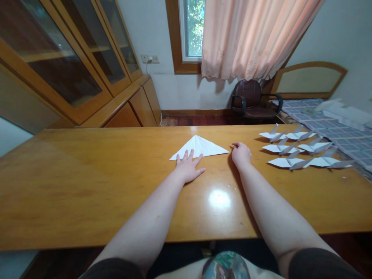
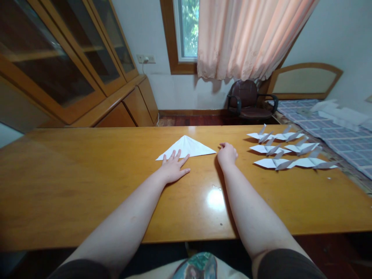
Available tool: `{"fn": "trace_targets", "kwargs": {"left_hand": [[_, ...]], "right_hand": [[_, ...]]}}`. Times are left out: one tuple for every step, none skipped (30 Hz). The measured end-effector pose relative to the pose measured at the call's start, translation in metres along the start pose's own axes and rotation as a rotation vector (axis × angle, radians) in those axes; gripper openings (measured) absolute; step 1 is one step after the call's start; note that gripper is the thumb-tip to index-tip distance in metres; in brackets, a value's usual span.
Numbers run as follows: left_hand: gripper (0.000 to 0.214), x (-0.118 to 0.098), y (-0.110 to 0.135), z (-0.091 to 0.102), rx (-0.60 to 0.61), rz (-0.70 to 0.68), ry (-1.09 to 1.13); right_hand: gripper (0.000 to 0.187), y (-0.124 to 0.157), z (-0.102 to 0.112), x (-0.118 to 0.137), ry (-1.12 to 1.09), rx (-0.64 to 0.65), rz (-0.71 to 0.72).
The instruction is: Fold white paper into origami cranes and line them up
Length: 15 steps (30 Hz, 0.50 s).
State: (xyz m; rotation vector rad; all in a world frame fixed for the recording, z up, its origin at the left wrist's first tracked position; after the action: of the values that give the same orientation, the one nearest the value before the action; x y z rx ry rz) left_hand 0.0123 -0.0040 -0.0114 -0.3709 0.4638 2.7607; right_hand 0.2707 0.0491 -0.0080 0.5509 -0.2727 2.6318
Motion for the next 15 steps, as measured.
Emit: {"fn": "trace_targets", "kwargs": {"left_hand": [[0.074, 0.000, 0.000, -0.001, 0.000, 0.000, 0.004], [0.074, 0.001, -0.001, -0.001, -0.001, 0.000, 0.007], [0.074, 0.001, -0.001, -0.002, -0.003, 0.000, 0.009], [0.075, 0.001, -0.002, -0.002, -0.007, 0.000, 0.010], [0.075, 0.002, -0.002, -0.003, -0.010, 0.000, 0.009], [0.075, 0.002, -0.002, -0.003, -0.015, 0.000, 0.008], [0.075, 0.002, -0.002, -0.003, -0.019, -0.001, 0.008], [0.076, 0.002, -0.002, -0.003, -0.025, -0.004, 0.010], [0.076, 0.002, -0.002, -0.003, -0.030, -0.007, 0.013], [0.076, 0.002, -0.002, -0.003, -0.034, -0.008, 0.016], [0.077, 0.002, -0.002, -0.003, -0.037, -0.008, 0.018], [0.077, 0.002, -0.002, -0.003, -0.038, -0.006, 0.018], [0.077, 0.002, -0.002, -0.003, -0.033, -0.003, 0.016], [0.076, 0.002, -0.002, -0.003, -0.026, -0.001, 0.012], [0.076, 0.002, -0.002, -0.004, -0.018, 0.001, 0.006]], "right_hand": [[0.036, 0.001, 0.003, 0.001, -0.056, -0.058, 0.011], [0.037, 0.002, 0.006, 0.003, -0.105, -0.110, 0.052], [0.037, 0.005, 0.008, 0.008, -0.141, -0.140, 0.128], [0.038, 0.009, 0.008, 0.015, -0.162, -0.147, 0.235], [0.038, 0.016, 0.006, 0.025, -0.168, -0.106, 0.376], [0.039, 0.025, 0.001, 0.036, -0.149, -0.021, 0.536], [0.040, 0.037, -0.006, 0.046, -0.116, 0.087, 0.703], [0.044, 0.050, -0.012, 0.055, -0.072, 0.187, 0.845], [0.048, 0.061, -0.018, 0.062, -0.013, 0.267, 0.933], [0.054, 0.071, -0.024, 0.066, 0.055, 0.328, 0.969], [0.060, 0.077, -0.027, 0.067, 0.120, 0.370, 0.959], [0.064, 0.081, -0.030, 0.067, 0.178, 0.411, 0.944], [0.068, 0.084, -0.031, 0.066, 0.221, 0.443, 0.914], [0.071, 0.085, -0.030, 0.065, 0.257, 0.470, 0.879], [0.072, 0.084, -0.029, 0.063, 0.287, 0.490, 0.843]]}}
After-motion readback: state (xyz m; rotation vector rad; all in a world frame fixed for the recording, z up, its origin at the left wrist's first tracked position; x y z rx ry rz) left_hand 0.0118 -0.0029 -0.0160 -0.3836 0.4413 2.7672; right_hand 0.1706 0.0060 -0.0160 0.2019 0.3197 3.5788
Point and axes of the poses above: each hand's wrist, its own y-axis away from the middle knuckle, its own z-axis out of the back of the hand, x = y × z, the point moved 4 cm from there along -y, towards the middle knuckle, and after that the axes turned 7 degrees about y, right-handed, at the moved point
